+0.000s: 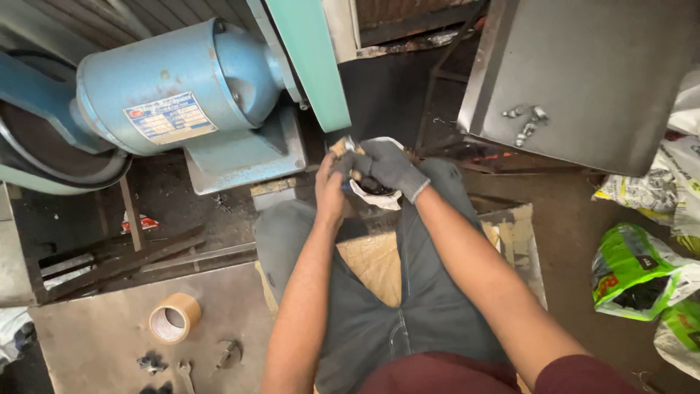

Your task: The person sits on the floor at a bench grinder and grinds small metal pieces against the spinning abrasive wheel, producing sparks, then places the ground pieces onto a metal tray beside them, repeating this cycle for a series of pieces.

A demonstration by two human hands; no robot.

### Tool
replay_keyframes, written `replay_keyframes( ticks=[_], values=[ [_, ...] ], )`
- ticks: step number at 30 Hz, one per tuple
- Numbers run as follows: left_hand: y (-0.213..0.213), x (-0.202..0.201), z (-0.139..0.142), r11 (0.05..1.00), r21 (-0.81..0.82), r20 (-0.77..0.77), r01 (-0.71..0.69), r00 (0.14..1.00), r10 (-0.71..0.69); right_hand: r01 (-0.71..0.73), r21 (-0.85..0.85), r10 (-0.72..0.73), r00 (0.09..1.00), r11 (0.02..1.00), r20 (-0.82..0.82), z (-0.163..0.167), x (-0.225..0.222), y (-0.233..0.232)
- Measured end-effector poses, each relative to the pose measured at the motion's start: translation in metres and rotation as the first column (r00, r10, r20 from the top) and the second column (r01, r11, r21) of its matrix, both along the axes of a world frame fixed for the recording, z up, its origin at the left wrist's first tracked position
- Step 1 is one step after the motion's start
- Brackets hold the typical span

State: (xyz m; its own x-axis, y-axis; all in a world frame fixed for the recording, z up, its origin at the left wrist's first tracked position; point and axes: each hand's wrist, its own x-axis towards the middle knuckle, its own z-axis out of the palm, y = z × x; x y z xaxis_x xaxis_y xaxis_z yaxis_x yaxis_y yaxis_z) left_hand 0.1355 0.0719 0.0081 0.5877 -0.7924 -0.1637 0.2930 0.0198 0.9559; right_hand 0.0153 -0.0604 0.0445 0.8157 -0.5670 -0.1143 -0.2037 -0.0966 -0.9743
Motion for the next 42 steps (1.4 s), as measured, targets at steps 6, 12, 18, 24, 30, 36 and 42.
replay_keyframes(
  ticks=[6,12,18,24,30,36,42],
  values=[
    [-0.016,0.001,0.004,0.992,0.115,-0.414,-0.056,0.905,0.100,0.141,0.156,-0.092,0.954,0.978,-0.284,-0.007,0.029,-0.014],
    [-0.014,0.012,0.001,0.966,0.186,0.490,-0.177,0.869,0.065,0.033,-0.361,-0.094,0.984,0.932,-0.152,0.006,0.014,0.000],
    [0.015,0.012,0.015,0.970,0.219,0.104,0.105,0.986,-0.130,0.089,0.177,-0.114,0.983,0.980,0.141,0.027,-0.029,0.019],
    [-0.011,0.012,0.017,0.944,0.325,0.372,-0.061,0.926,-0.068,0.232,0.471,-0.309,0.947,0.851,0.090,0.035,-0.018,0.013],
    [-0.021,0.005,-0.030,0.986,-0.158,-0.510,0.053,0.851,-0.128,0.265,0.686,-0.467,0.876,0.677,0.123,0.005,0.020,-0.006],
    [-0.025,0.010,-0.011,0.952,-0.303,-0.580,0.054,0.782,-0.229,0.284,0.726,-0.522,0.844,0.626,0.121,0.015,0.030,-0.020],
    [-0.003,0.007,0.010,0.984,0.176,0.250,-0.029,0.968,-0.016,0.160,0.421,-0.279,0.930,0.893,0.240,0.030,-0.012,0.018]
  ],
)
